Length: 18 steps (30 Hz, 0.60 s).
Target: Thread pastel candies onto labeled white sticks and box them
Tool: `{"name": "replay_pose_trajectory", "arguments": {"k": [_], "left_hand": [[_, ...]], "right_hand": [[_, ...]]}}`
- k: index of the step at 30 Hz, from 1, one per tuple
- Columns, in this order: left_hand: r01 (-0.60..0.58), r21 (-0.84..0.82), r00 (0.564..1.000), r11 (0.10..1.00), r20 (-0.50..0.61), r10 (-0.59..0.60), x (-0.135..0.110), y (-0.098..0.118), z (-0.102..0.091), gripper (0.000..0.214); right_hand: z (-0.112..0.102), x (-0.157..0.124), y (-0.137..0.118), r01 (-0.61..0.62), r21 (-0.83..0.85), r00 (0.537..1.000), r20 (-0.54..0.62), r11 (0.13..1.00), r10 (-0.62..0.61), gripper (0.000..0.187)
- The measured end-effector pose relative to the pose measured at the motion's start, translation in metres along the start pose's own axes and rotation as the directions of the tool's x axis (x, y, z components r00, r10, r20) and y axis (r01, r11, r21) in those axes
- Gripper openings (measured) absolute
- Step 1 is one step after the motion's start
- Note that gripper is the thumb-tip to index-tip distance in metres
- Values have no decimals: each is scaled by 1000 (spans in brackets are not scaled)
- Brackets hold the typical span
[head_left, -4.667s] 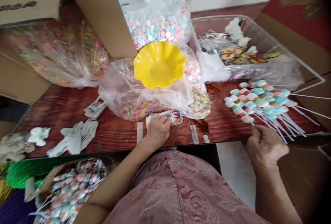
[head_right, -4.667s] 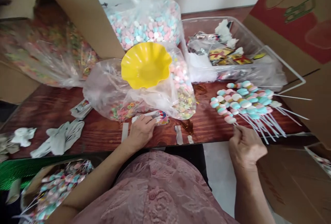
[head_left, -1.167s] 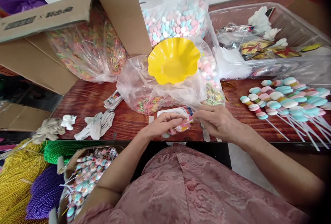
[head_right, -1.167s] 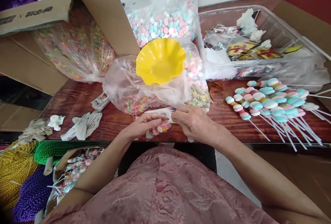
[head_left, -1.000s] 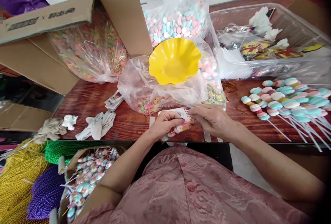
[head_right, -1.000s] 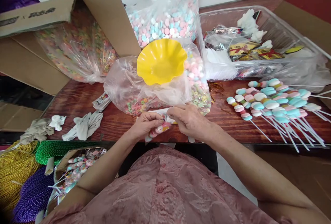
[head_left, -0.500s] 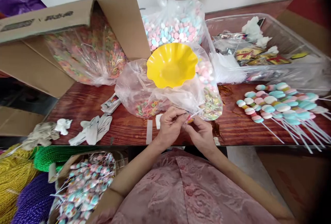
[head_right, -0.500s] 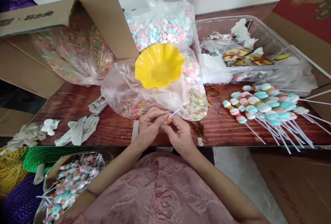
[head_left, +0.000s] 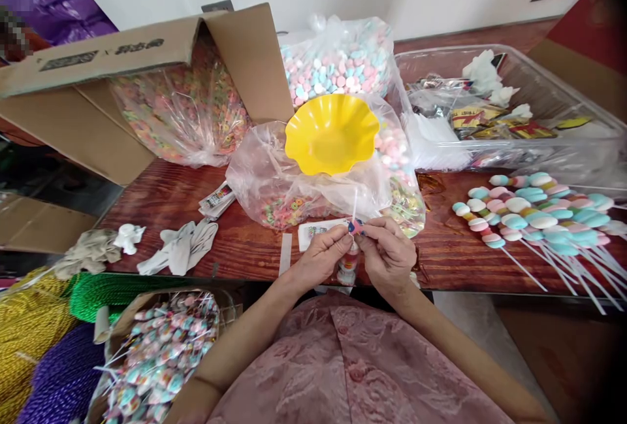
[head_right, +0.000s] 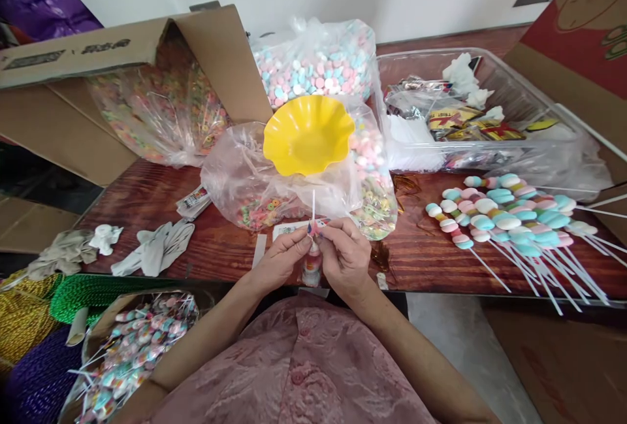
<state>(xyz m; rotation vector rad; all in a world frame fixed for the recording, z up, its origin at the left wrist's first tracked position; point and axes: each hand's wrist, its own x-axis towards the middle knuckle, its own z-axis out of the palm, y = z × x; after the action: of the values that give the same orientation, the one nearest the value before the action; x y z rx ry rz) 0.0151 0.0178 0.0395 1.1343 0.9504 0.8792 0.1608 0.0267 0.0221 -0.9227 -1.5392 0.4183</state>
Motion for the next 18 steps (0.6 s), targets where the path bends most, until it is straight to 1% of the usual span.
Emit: {"name": "replay_pose_trajectory", "arguments": {"k": [2,4,5,7,8,9,10,11,12,13,14,15,16,17,18], "left_hand": [[-44,33,998,998,40,43,2,2,0,46],[-59,42,997,997,53,56,4,2,2,42],[-41,27,998,999,41,40,5,1,3,41],[33,-60,999,998,2,-33,5,-1,5,40],[79,-121,997,989,-6,-81,5,-2,5,40],[125,-181,992,975,8,-126,5,-3,4,39],[168,-232,986,958,45,-162,5,-3,3,39],[210,-268,977,940,102,-189,5,-3,0,39],[250,-292,964,923,166,-208,4,-3,-3,38],[290,-308,946,906,236,-223,3,-3,-7,37],[335,-317,921,887,309,-238,1,-3,-10,36],[382,-316,889,868,380,-253,0,-3,-13,36],[427,-307,854,851,446,-268,-2,-4,-16,37],[464,-287,818,838,503,-281,-4,-6,-18,39],[484,-264,792,835,539,-288,-6,-7,-20,43]], "right_hand": [[0,1,-1,36,-22,999,-5,999,-36,14],[-1,3,-1,25,-7,999,24,1000,-25,13],[-2,5,0,1,5,999,40,1000,-1,12],[-9,9,0,-30,-6,999,31,1000,30,13],[-14,12,1,3,-43,1000,25,999,-2,12],[-20,16,1,83,-102,996,50,991,-78,13],[-27,19,2,212,-172,974,122,962,-193,18],[-34,23,3,375,-226,914,252,899,-318,26],[-40,27,4,535,-241,812,411,810,-414,32],[-46,31,5,662,-217,691,546,717,-473,35],[-50,34,6,749,-178,582,637,639,-505,36],[-54,36,6,802,-141,501,689,581,-524,36],[-55,38,5,830,-107,453,701,547,-551,35],[-56,38,4,847,-86,422,709,524,-565,34],[-54,38,2,858,-57,389,722,511,-572,34]]}}
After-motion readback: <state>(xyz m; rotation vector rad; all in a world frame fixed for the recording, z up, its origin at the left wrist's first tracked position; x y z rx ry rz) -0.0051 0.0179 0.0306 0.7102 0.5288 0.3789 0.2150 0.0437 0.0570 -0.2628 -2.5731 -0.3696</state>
